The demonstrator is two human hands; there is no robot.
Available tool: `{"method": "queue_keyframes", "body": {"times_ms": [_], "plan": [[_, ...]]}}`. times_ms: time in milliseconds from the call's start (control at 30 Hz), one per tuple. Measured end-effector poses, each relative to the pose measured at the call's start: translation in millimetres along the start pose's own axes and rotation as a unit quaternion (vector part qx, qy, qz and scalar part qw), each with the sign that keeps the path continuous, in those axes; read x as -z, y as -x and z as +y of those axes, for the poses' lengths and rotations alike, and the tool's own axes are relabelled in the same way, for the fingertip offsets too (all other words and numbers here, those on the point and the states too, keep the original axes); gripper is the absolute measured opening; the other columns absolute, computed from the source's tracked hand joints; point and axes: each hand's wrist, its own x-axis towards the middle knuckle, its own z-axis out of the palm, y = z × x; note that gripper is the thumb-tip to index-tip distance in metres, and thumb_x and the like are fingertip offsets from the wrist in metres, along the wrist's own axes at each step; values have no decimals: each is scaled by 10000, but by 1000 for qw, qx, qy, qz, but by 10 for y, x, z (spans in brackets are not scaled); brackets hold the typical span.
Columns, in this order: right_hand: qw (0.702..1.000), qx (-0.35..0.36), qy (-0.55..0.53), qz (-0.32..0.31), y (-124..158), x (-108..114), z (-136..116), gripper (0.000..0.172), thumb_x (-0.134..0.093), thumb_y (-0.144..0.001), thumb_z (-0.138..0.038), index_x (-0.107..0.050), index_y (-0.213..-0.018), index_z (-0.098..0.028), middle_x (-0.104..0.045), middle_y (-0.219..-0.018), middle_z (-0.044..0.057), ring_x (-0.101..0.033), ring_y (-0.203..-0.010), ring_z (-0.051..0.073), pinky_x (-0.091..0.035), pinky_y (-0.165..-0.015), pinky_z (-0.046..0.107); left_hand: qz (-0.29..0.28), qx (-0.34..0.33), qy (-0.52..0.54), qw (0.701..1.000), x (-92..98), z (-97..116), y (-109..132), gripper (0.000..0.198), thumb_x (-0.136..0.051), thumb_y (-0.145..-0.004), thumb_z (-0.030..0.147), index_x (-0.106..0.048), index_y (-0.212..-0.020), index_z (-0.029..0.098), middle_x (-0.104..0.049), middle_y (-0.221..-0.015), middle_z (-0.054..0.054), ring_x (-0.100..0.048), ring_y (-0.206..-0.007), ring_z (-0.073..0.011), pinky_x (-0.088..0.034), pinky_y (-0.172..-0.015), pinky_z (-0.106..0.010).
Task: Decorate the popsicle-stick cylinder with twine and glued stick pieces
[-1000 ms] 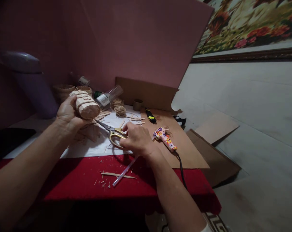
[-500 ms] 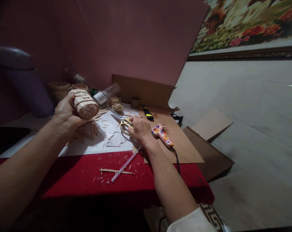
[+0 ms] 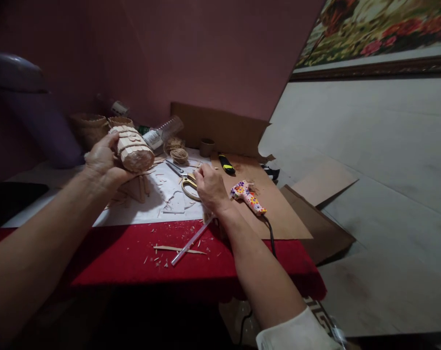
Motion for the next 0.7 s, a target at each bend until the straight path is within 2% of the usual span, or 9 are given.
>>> {"method": "queue_keyframes", "body": {"times_ms": [200,333,400,467,567,700], "plan": [[990,-17,-137,34,9,70,-83,241,-518,-864,-168,-417,-654,-229,-430,-596,-45,-422,-582,122,-326,-581,268,-17,12,-16,1000,-4,-18,4,118,-505,-913,212,-592,-858,155,-620,-617,13,-588,-670,-138,-461,-998,-447],[979,-35,-186,82,13,53,-64,248,-502,-908,-216,-400,-683,-238,-460,-577,-49,-422,-532,106,-334,-537,256,6,3,-36,999,-34,-23,30,144,-506,-920,224,-611,-972,140,-641,-660,-3,-619,-713,-144,-487,-968,-393],[973,-35,-195,114,14,43,-50,246,-496,-936,-291,-411,-710,-241,-477,-576,-48,-432,-520,104,-344,-527,250,7,3,-62,998,-49,-32,44,177,-488,-930,232,-618,-1008,142,-649,-684,-10,-638,-710,-145,-526,-893,-343],[972,-30,-190,134,15,45,-47,261,-508,-939,-366,-436,-725,-238,-493,-592,-42,-440,-526,106,-350,-523,250,4,16,-100,995,-50,-52,49,165,-487,-925,214,-627,-978,145,-612,-630,6,-607,-581,-125,-558,-743,-286],[977,-27,-167,131,14,53,-54,313,-561,-908,-385,-432,-669,-231,-452,-581,-43,-420,-539,110,-342,-522,252,-25,43,-178,983,-13,-110,32,95,-553,-874,176,-633,-881,127,-572,-561,8,-529,-422,-106,-515,-517,-229],[974,-43,-191,113,-7,26,-20,358,-522,-922,-420,-364,-655,-241,-367,-575,-56,-384,-539,109,-329,-506,241,-85,81,-310,943,70,-222,3,103,-630,-821,205,-643,-782,111,-637,-592,-66,-592,-445,-154,-474,-428,-236]]}}
